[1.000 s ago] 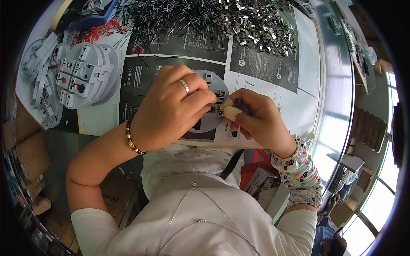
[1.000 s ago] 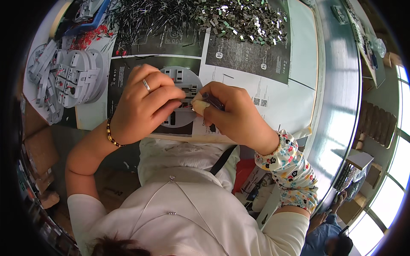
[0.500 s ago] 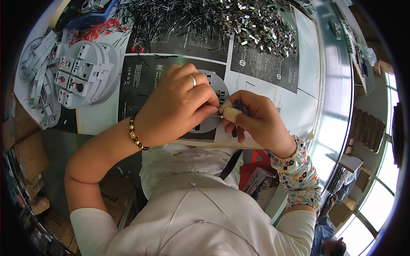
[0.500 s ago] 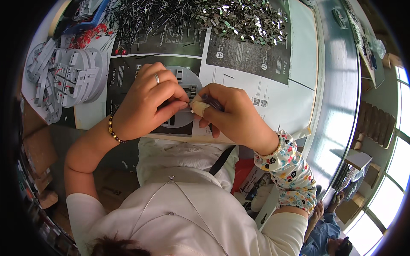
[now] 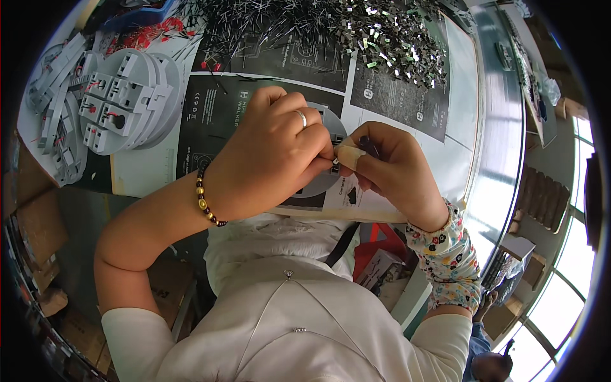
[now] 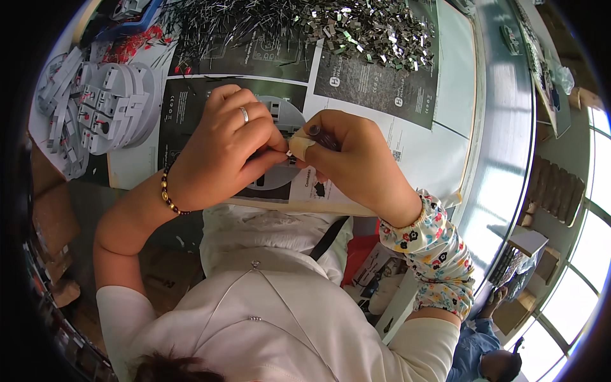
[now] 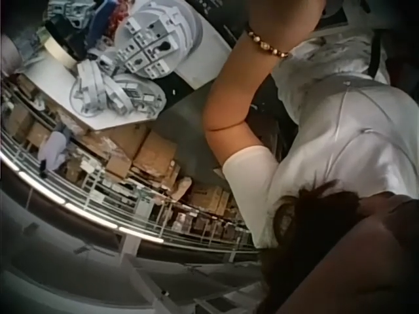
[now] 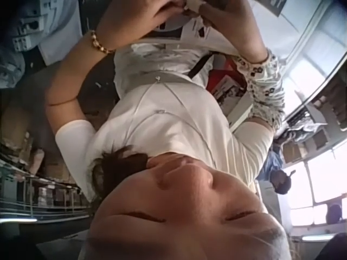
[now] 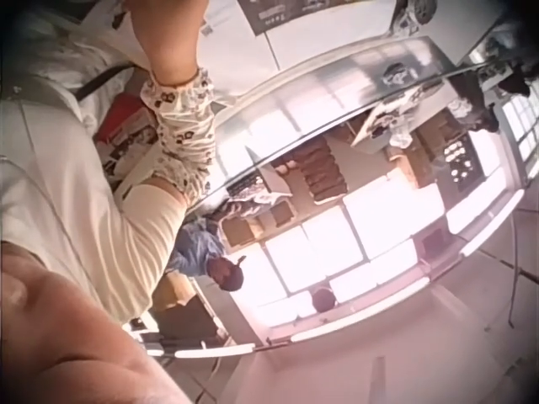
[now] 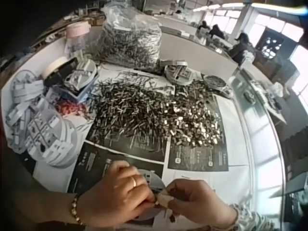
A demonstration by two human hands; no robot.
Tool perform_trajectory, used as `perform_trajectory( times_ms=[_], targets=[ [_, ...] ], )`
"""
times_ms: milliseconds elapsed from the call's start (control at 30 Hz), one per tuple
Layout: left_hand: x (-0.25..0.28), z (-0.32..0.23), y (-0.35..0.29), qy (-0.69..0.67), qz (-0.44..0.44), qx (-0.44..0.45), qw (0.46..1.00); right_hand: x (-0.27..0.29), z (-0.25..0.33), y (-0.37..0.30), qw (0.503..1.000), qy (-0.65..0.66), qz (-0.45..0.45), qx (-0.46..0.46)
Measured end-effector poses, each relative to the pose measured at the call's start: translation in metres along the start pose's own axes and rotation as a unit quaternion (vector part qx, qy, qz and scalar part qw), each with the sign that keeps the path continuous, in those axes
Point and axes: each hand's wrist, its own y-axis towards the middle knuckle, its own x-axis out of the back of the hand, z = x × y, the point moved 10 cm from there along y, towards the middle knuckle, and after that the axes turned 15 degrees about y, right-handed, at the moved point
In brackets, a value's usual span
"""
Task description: Assembling small electronic or mechanical components onto a circular base at an industrial workstation.
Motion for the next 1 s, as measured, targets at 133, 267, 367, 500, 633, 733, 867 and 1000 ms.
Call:
perform_trajectory(
  times_ms=[133, 267, 367, 500, 633, 733, 867, 1000],
  targets=[
    [0.001, 0.0, -0.002, 0.002, -0.004, 0.0, 1.0, -0.002, 0.007, 0.0, 0.996, -0.084, -0.001, 0.03],
    [0.001, -0.003, 0.0, 0.02, -0.003, -0.006, 1.0, -0.012, 0.027, -0.015, 0.948, -0.244, 0.002, 0.203],
    [0.0, -0.005, -0.002, 0.025, -0.002, -0.007, 1.0, -0.023, 0.034, -0.026, 0.898, -0.328, 0.007, 0.294],
    [0.0, -0.004, -0.004, 0.023, -0.002, -0.004, 1.0, -0.042, 0.042, -0.039, 0.817, -0.421, 0.013, 0.395],
    [0.002, -0.002, -0.006, 0.01, -0.012, 0.005, 1.0, -0.046, 0.042, -0.036, 0.806, -0.443, 0.039, 0.39],
    [0.004, -0.002, -0.008, -0.001, -0.015, 0.01, 1.0, -0.051, 0.042, -0.041, 0.782, -0.461, 0.041, 0.417],
    [0.012, -0.008, -0.01, 0.003, -0.029, -0.003, 1.0, -0.059, 0.046, -0.048, 0.728, -0.513, 0.034, 0.453],
    [0.019, -0.021, -0.024, 0.047, -0.038, -0.015, 0.998, -0.07, 0.04, -0.054, 0.656, -0.599, 0.037, 0.458]
  ],
)
